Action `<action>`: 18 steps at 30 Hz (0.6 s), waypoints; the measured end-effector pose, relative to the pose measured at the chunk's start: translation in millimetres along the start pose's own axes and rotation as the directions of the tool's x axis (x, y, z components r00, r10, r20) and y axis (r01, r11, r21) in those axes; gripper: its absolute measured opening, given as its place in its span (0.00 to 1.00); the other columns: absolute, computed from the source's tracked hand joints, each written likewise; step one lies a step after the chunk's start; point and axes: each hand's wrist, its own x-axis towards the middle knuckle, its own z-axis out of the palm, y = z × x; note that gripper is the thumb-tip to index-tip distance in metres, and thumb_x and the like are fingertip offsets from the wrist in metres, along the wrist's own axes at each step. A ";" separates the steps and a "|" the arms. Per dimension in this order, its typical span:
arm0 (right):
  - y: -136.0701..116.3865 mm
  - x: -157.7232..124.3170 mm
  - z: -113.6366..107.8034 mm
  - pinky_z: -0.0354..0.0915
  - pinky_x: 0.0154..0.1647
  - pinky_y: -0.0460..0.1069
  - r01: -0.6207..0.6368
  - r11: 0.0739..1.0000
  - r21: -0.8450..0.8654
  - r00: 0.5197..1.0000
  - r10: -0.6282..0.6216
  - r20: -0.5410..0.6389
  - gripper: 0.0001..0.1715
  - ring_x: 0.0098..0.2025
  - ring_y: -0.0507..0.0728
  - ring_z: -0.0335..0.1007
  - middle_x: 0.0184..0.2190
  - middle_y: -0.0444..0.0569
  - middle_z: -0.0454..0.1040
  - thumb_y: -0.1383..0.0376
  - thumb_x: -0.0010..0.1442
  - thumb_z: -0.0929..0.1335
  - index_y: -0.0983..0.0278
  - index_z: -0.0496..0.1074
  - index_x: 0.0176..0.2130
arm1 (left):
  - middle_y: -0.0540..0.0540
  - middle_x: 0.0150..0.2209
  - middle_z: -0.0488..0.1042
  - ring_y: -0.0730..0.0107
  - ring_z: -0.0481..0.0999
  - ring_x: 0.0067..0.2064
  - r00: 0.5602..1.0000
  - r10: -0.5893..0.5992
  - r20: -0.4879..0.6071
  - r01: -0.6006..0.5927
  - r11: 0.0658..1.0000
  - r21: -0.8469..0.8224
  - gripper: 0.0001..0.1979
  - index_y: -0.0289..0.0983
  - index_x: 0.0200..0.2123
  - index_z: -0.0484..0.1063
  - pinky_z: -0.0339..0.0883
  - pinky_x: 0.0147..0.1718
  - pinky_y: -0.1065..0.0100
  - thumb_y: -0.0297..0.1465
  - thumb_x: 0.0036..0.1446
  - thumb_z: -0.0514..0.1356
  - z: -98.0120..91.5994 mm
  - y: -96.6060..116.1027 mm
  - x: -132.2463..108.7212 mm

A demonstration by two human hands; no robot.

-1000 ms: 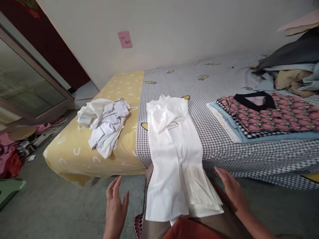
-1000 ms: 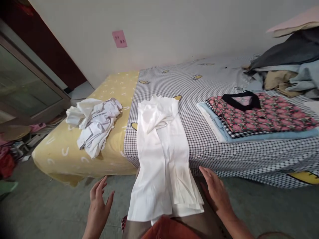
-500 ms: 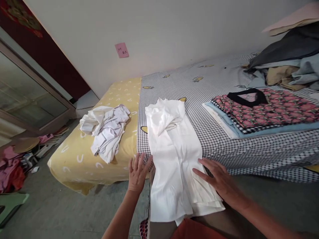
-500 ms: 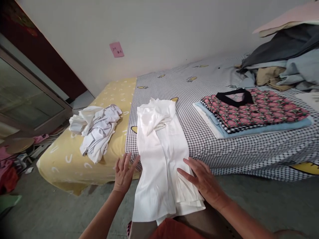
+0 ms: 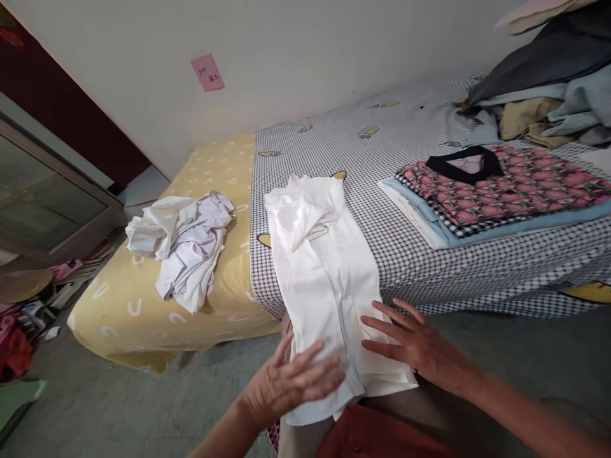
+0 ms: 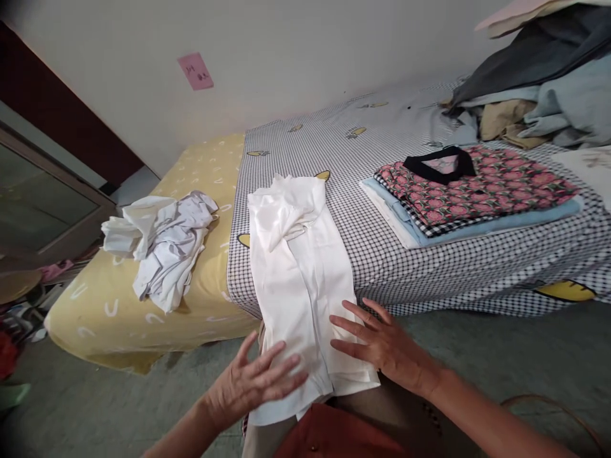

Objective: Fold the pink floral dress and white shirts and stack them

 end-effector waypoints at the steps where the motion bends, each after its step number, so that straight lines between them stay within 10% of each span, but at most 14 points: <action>1: -0.3 1.9 0.6 0.52 0.70 0.68 0.009 0.999 0.041 1.000 -0.010 0.029 0.22 0.74 0.62 0.49 0.65 0.42 0.70 0.69 0.71 0.65 0.48 0.72 0.59 | 0.58 0.74 0.52 0.60 0.44 0.76 0.999 0.035 0.015 -0.034 0.999 -0.043 0.22 0.56 0.59 0.70 0.30 0.73 0.39 0.31 0.64 0.62 -4.9 6.1 2.2; 6: -0.4 12.0 3.7 0.56 0.68 0.68 -0.096 0.939 0.331 0.995 0.087 0.040 0.16 0.65 0.60 0.67 0.48 0.42 0.83 0.70 0.71 0.63 0.54 0.78 0.44 | 0.49 0.49 0.83 0.68 0.76 0.59 0.988 -0.135 -0.075 0.110 0.955 -0.277 0.05 0.38 0.38 0.76 0.41 0.74 0.47 0.26 0.66 0.59 -3.4 14.8 14.7; 9: -0.5 11.9 -10.1 0.60 0.66 0.65 -0.170 0.837 0.520 0.973 0.225 -0.044 0.08 0.59 0.62 0.74 0.47 0.48 0.83 0.62 0.68 0.68 0.55 0.78 0.46 | 0.51 0.41 0.85 0.74 0.83 0.46 0.884 -0.446 -0.143 0.339 0.821 -0.460 0.07 0.38 0.41 0.74 0.55 0.71 0.56 0.23 0.67 0.56 -7.3 16.4 14.8; 15: -4.2 -3.0 -26.7 0.67 0.62 0.62 -0.312 0.570 0.761 0.856 0.516 -0.036 0.20 0.50 0.66 0.80 0.46 0.53 0.83 0.50 0.57 0.76 0.54 0.80 0.47 | 0.51 0.37 0.83 0.69 0.82 0.45 0.249 -0.964 -0.094 0.804 0.260 -0.535 0.11 0.43 0.38 0.74 0.76 0.48 0.66 0.28 0.69 0.53 -17.9 45.8 -0.9; 18: -5.3 -10.4 -14.0 0.68 0.62 0.62 -0.374 0.528 0.763 0.849 0.526 0.052 0.18 0.49 0.65 0.80 0.44 0.53 0.84 0.50 0.60 0.73 0.54 0.82 0.46 | 0.47 0.42 0.81 0.67 0.81 0.44 0.361 -0.929 -0.079 0.825 0.358 -0.438 0.08 0.42 0.35 0.75 0.77 0.42 0.67 0.31 0.67 0.57 -10.5 62.8 -16.0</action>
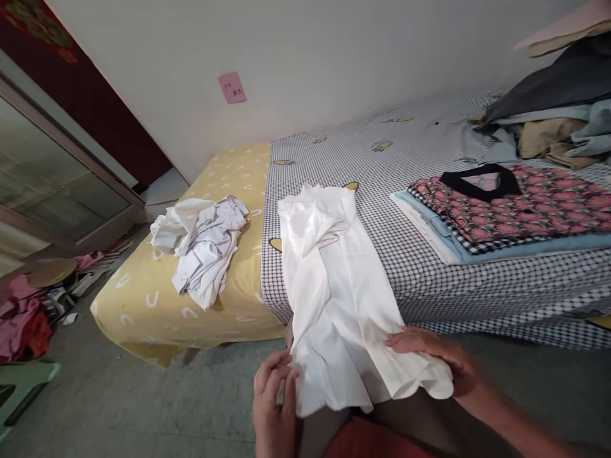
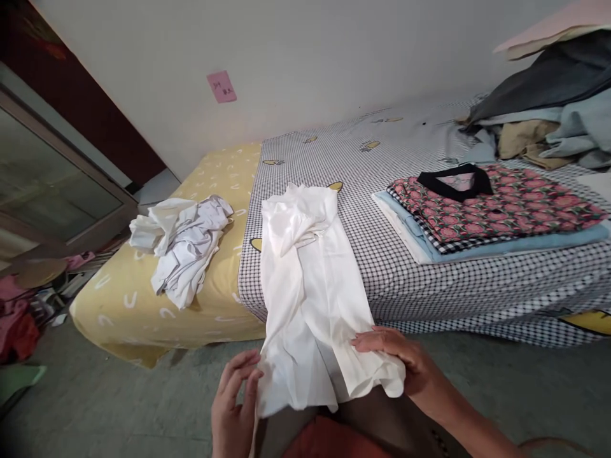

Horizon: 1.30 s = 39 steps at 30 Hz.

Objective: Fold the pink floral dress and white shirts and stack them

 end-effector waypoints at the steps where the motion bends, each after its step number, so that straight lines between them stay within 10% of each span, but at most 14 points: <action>1: 4.4 -2.1 2.2 0.68 0.62 0.62 -0.008 1.000 -0.023 0.999 0.008 0.032 0.17 0.50 0.65 0.80 0.44 0.53 0.84 0.51 0.59 0.73 0.54 0.82 0.46 | 0.45 0.45 0.80 0.66 0.80 0.46 0.996 0.077 0.041 -0.079 0.995 0.059 0.06 0.42 0.36 0.75 0.77 0.43 0.66 0.30 0.66 0.58 -0.9 -4.3 -6.1; 9: 8.3 -14.2 6.3 0.74 0.54 0.59 -0.110 0.989 -0.094 0.994 0.107 -0.034 0.15 0.51 0.65 0.79 0.49 0.54 0.82 0.55 0.58 0.75 0.53 0.83 0.45 | 0.36 0.56 0.73 0.60 0.71 0.61 0.939 0.330 0.096 -0.343 0.918 0.201 0.14 0.38 0.51 0.73 0.64 0.61 0.57 0.26 0.62 0.63 -21.4 8.2 1.4; 15: -20.2 0.6 8.8 0.76 0.48 0.56 -0.194 0.981 -0.001 0.977 0.193 -0.085 0.15 0.46 0.64 0.81 0.45 0.55 0.83 0.57 0.57 0.74 0.58 0.83 0.44 | 0.46 0.59 0.77 0.58 0.73 0.62 0.847 0.377 0.374 -0.458 0.875 0.157 0.15 0.42 0.52 0.74 0.25 0.73 0.52 0.38 0.65 0.61 27.7 33.8 13.0; 21: -41.2 15.6 8.8 0.73 0.42 0.51 -0.258 0.961 0.098 0.960 0.267 -0.082 0.14 0.41 0.60 0.80 0.41 0.49 0.84 0.62 0.59 0.70 0.57 0.82 0.45 | 0.52 0.43 0.84 0.69 0.82 0.46 0.912 0.237 0.336 -0.268 0.962 0.049 0.14 0.43 0.40 0.75 0.48 0.69 0.52 0.21 0.66 0.52 26.2 24.4 26.8; 25: -49.4 22.1 13.5 0.72 0.44 0.51 -0.317 0.936 0.151 0.934 0.335 -0.120 0.16 0.41 0.59 0.79 0.39 0.45 0.84 0.64 0.58 0.67 0.57 0.82 0.43 | 0.45 0.51 0.81 0.66 0.80 0.50 0.931 0.187 0.315 -0.232 0.966 0.112 0.12 0.42 0.46 0.73 0.54 0.66 0.49 0.24 0.67 0.53 6.1 40.3 36.2; 31: -56.9 31.9 19.8 0.73 0.45 0.53 -0.374 0.877 0.302 0.870 0.445 -0.213 0.12 0.41 0.61 0.78 0.37 0.45 0.83 0.61 0.54 0.69 0.56 0.81 0.38 | 0.40 0.65 0.70 0.43 0.68 0.65 0.867 0.242 0.435 -0.364 0.905 0.222 0.34 0.46 0.62 0.67 0.59 0.63 0.36 0.44 0.53 0.70 20.3 62.5 3.7; 34: -57.7 38.1 19.9 0.73 0.47 0.55 -0.384 0.830 0.405 0.832 0.501 -0.238 0.11 0.43 0.62 0.77 0.38 0.45 0.83 0.60 0.52 0.70 0.54 0.81 0.36 | 0.39 0.68 0.67 0.40 0.67 0.66 0.839 0.198 0.507 -0.375 0.885 0.275 0.33 0.44 0.61 0.68 0.67 0.57 0.38 0.34 0.51 0.70 29.1 55.8 -9.9; 39: -54.5 39.4 16.1 0.70 0.56 0.58 -0.399 0.768 0.500 0.779 0.572 -0.257 0.11 0.50 0.64 0.76 0.40 0.47 0.83 0.59 0.52 0.71 0.56 0.81 0.36 | 0.43 0.51 0.81 0.57 0.80 0.49 0.953 0.080 0.291 -0.136 0.975 0.178 0.17 0.42 0.44 0.75 0.75 0.44 0.56 0.18 0.57 0.55 9.6 44.2 6.0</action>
